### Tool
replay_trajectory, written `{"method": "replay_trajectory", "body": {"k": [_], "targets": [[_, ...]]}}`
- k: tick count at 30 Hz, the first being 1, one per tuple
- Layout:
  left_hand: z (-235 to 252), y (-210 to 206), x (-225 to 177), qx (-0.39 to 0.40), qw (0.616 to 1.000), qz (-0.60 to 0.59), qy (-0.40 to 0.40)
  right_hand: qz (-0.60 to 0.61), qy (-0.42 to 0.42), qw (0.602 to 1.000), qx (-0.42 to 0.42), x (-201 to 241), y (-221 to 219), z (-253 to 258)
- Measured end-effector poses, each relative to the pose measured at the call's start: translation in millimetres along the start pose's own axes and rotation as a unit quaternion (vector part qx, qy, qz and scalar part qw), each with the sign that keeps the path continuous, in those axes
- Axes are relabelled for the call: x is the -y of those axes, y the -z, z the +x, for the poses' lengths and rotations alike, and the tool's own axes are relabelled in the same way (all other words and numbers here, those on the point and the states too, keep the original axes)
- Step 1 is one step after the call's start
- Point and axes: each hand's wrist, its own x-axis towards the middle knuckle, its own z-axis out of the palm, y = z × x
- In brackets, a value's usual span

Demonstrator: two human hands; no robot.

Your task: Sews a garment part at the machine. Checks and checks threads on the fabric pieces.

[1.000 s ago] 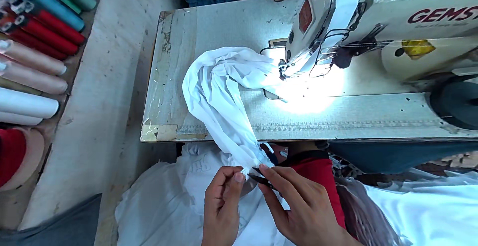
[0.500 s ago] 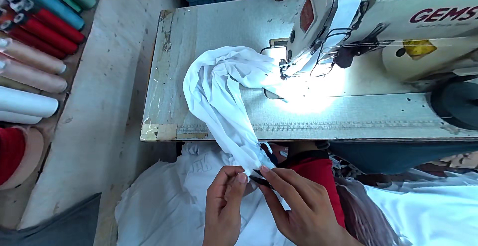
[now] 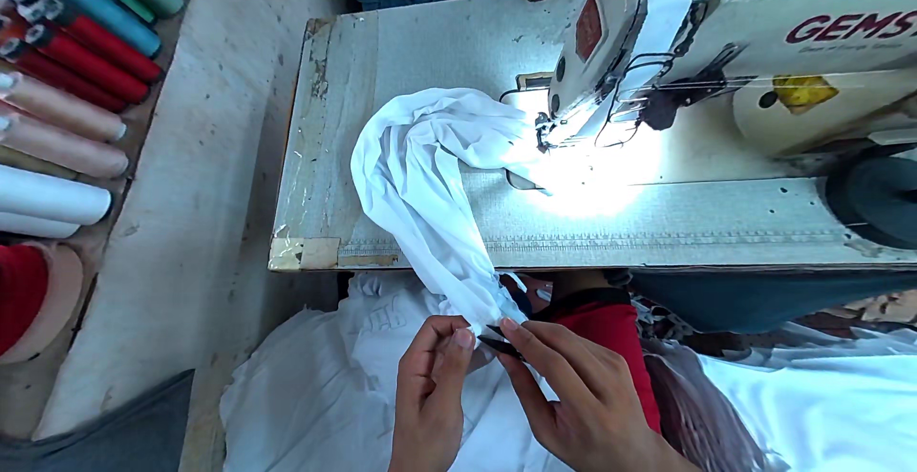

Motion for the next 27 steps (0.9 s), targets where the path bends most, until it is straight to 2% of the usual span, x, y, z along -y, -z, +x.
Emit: {"method": "replay_trajectory", "body": {"k": [14,22,27], "targets": [[-2.0,-0.4,2.9,-0.001,0.999,-0.039,0.024,-0.046,0.058,0.997,0.016,-5.5,-0.8,-3.8],[-2.1,1.1,3.9,-0.009,0.999,-0.036,0.025,-0.005,0.013,1.000,-0.011,-3.5,-1.9,-4.7],[-2.3,1.1,3.1,-0.012,0.999,-0.039,0.025,0.003,0.006,1.000,0.002,-4.5,0.1,-2.4]]}}
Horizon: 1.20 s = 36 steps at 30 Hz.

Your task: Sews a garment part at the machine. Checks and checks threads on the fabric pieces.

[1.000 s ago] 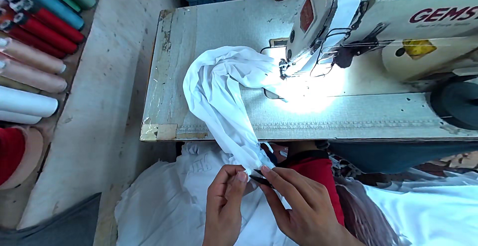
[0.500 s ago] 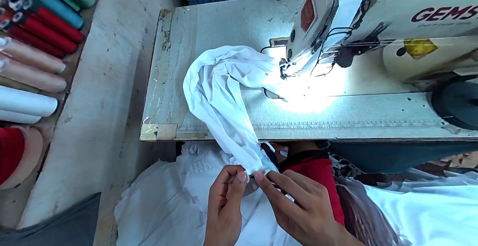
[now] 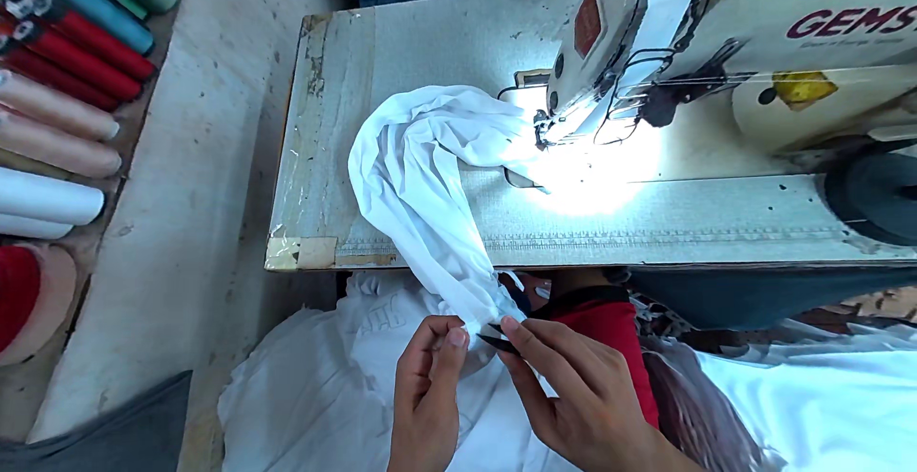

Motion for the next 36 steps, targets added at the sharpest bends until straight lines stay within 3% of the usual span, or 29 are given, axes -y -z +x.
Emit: {"method": "replay_trajectory", "body": {"k": [20,27,33,36], "targets": [[-1.0,0.3,-0.5,0.002,1.000,0.000,0.005,0.008,-0.028,1.000,-0.006,0.6,-1.1,0.5],[-0.9,0.6,1.3,0.006,1.000,0.018,-0.015,0.197,-0.112,0.973,0.038,0.9,3.8,16.8],[-1.3,2.1,2.8,0.007,0.997,0.066,-0.044,0.196,-0.081,0.973,0.088,-3.9,-3.8,27.4],[-1.8,4.7,2.6,-0.002,0.996,0.073,-0.042,0.256,-0.104,0.959,0.062,-11.7,3.9,33.7]]}}
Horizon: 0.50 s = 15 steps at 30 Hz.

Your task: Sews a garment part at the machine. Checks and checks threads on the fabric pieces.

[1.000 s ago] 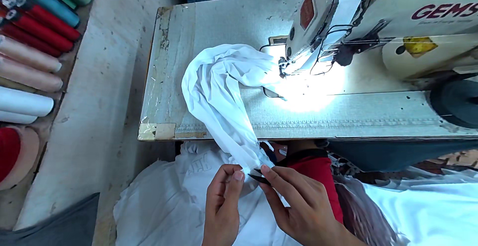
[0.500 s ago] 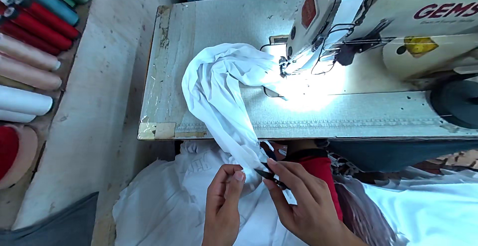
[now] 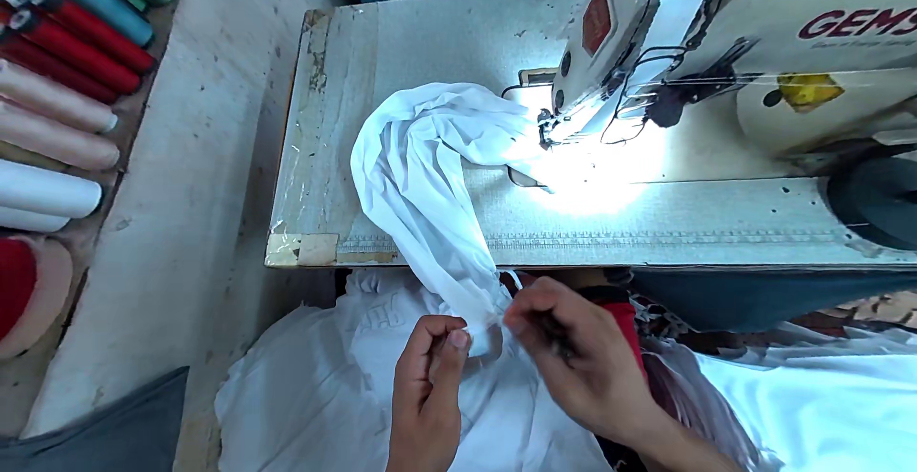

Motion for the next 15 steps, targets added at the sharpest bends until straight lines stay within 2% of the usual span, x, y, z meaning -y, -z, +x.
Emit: {"method": "replay_trajectory", "body": {"k": [2,6,10,15], "targets": [[-0.5,0.9,0.6,-0.002,1.000,0.008,-0.001,0.018,-0.003,1.000,-0.004,-1.3,6.5,4.6],[0.4,-0.4,0.0,0.005,1.000,0.010,-0.014,-0.009,0.025,0.998,0.064,-3.6,6.4,8.3],[0.9,-0.7,-3.0,0.012,0.999,0.037,-0.035,-0.030,0.040,0.996,0.071,-3.7,2.4,7.8],[2.6,1.1,-5.1,0.018,0.980,0.175,-0.093,-0.108,0.079,0.988,0.081,-4.4,3.0,7.4]]}}
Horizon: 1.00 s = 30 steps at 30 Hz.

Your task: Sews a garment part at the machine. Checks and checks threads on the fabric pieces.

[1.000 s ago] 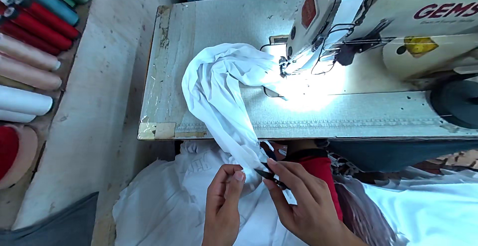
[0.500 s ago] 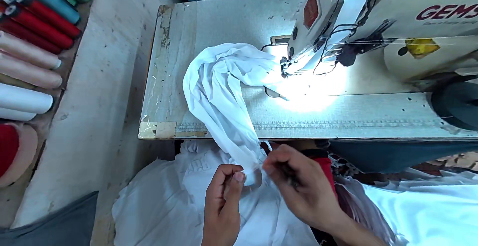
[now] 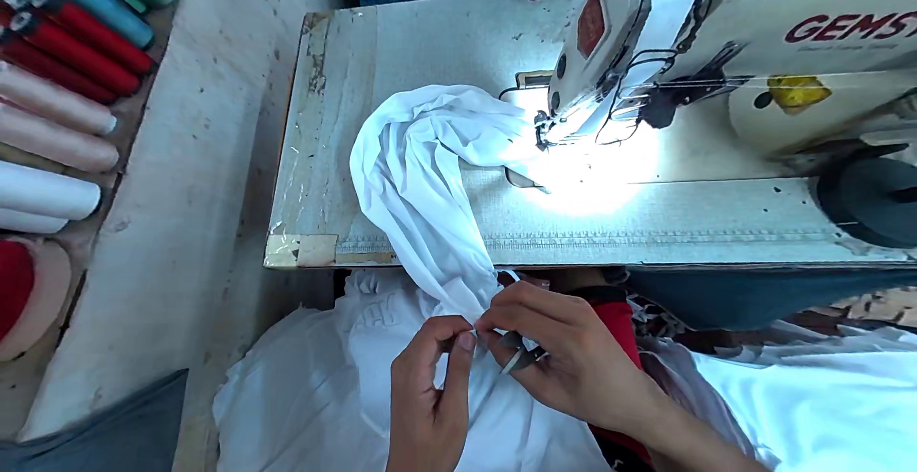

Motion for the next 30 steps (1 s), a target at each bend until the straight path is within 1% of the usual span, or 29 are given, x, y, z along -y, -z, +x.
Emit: {"method": "replay_trajectory", "body": {"k": [2,5,7,10,11,12,14,15,16,17,18,19,20,21,23,25,26,27,28,29,30], "targets": [[0.8,2.2,1.7,0.012,0.998,0.054,-0.022,-0.035,0.018,0.999,0.019,-1.7,0.6,1.1],[1.9,3.8,2.5,0.024,0.999,0.044,-0.021,-0.030,0.032,0.998,0.041,-5.5,-1.0,2.4],[1.7,4.5,2.8,0.015,1.000,-0.003,-0.002,0.029,0.016,0.999,0.031,-8.1,-1.4,0.8],[-0.5,10.8,6.5,-0.016,0.998,-0.049,0.035,0.158,-0.013,0.987,-0.022,-10.6,9.1,-3.8],[-1.7,13.5,7.9,-0.025,0.997,-0.057,0.049,0.213,-0.026,0.976,-0.043,-11.0,14.0,-6.3],[-2.5,16.2,9.5,-0.032,0.996,-0.065,0.059,0.283,-0.042,0.956,-0.062,-10.8,18.7,-8.8],[-3.0,21.6,12.7,-0.042,0.993,-0.082,0.068,0.436,-0.079,0.892,-0.093,-9.4,24.9,-14.8],[-2.9,25.2,13.8,-0.046,0.993,-0.086,0.067,0.467,-0.097,0.874,-0.091,-9.6,26.2,-19.6],[-2.4,29.4,13.9,-0.053,0.992,-0.090,0.064,0.447,-0.117,0.884,-0.073,-11.4,25.9,-26.6],[-1.4,34.4,13.1,-0.060,0.992,-0.094,0.059,0.372,-0.136,0.917,-0.045,-14.7,24.1,-35.8],[0.1,40.2,12.2,-0.069,0.992,-0.096,0.051,0.259,-0.151,0.954,-0.011,-19.6,21.2,-46.3],[1.8,46.4,11.3,-0.081,0.991,-0.098,0.042,0.144,-0.165,0.975,0.020,-25.8,17.3,-58.3],[3.6,52.5,10.6,-0.096,0.990,-0.099,0.036,0.056,-0.181,0.981,0.046,-32.9,15.0,-72.7],[5.8,58.3,10.2,-0.110,0.989,-0.097,0.034,0.003,-0.200,0.978,0.055,-41.3,15.5,-89.3],[10.9,67.9,12.2,-0.139,0.984,-0.108,0.035,-0.075,-0.253,0.964,0.037,-61.8,29.5,-126.5],[14.2,73.9,14.8,-0.164,0.978,-0.121,0.043,-0.160,-0.327,0.931,0.017,-83.8,61.7,-168.9],[15.8,75.2,15.8,-0.175,0.975,-0.129,0.046,-0.211,-0.371,0.904,0.024,-92.7,84.0,-191.5],[17.6,75.9,17.0,-0.179,0.973,-0.136,0.049,-0.262,-0.424,0.866,0.042,-99.3,108.9,-214.2],[19.7,76.1,18.7,-0.178,0.972,-0.143,0.049,-0.313,-0.485,0.814,0.066,-103.9,133.7,-236.0],[21.2,76.0,21.0,-0.167,0.973,-0.151,0.048,-0.361,-0.544,0.752,0.092,-107.3,155.1,-256.0],[22.9,75.8,23.4,-0.147,0.975,-0.163,0.042,-0.393,-0.587,0.700,0.106,-108.8,171.0,-271.0]]}}
